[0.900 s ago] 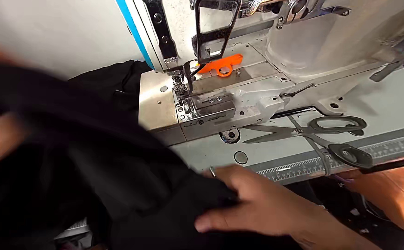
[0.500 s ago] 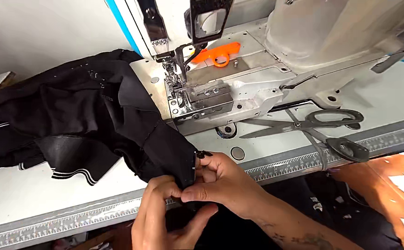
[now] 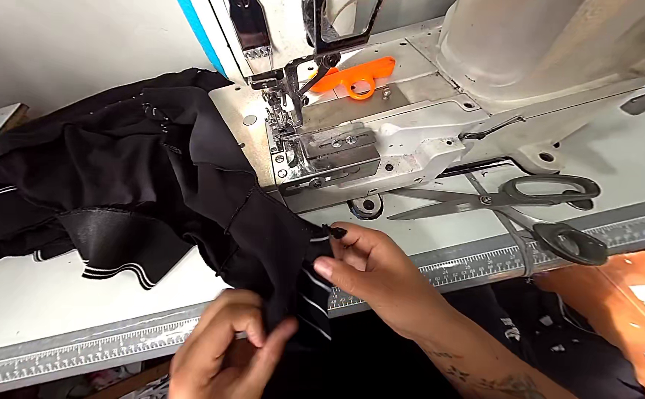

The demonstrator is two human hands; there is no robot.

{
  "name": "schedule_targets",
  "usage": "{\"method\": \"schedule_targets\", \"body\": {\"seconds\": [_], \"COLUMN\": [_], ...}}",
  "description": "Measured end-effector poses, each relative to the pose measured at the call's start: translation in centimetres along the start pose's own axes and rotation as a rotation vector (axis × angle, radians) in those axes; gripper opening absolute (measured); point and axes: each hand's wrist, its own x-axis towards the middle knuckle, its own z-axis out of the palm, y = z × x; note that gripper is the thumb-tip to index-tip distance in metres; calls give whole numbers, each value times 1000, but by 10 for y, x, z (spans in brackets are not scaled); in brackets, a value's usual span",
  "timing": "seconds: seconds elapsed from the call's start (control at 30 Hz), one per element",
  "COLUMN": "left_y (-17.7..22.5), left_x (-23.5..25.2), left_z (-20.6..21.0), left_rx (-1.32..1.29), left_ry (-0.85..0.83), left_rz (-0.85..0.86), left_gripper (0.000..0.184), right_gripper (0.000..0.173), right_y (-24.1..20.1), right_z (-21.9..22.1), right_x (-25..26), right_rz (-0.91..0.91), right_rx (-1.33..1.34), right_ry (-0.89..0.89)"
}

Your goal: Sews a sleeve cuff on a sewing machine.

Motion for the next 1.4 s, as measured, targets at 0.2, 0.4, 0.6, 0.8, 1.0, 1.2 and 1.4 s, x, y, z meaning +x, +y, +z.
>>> {"method": "schedule_targets", "body": {"seconds": [0.2, 0.4, 0.6, 0.8, 1.0, 1.2, 1.4], "left_y": [5, -1, 9, 17, -8, -15, -2], "left_x": [-10, -10, -4, 2, 20, 34, 23], "left_z": [2, -19, -13, -38, -48, -73, -72], "left_rx": [344, 49, -628, -502, -792, -380, 20], "left_ry": [259, 579, 450, -44, -62, -267, -216], "left_rz": [171, 154, -74, -137, -160, -46, -25], "left_gripper": [15, 20, 17, 15, 24, 14, 22], "right_gripper": [28, 7, 16, 12, 11, 9, 19], "right_y": [23, 16, 21, 0, 5, 7, 12], "right_z": [15, 13, 7, 7, -6, -5, -8], "right_x": [10, -3, -2, 0, 8, 7, 10], "right_rz": [-410, -606, -368, -46, -267, -371, -468], "right_rx": [-807, -982, -335, 460, -146, -375, -510], "right_ry": [171, 270, 302, -60, -16, -8, -64]}}
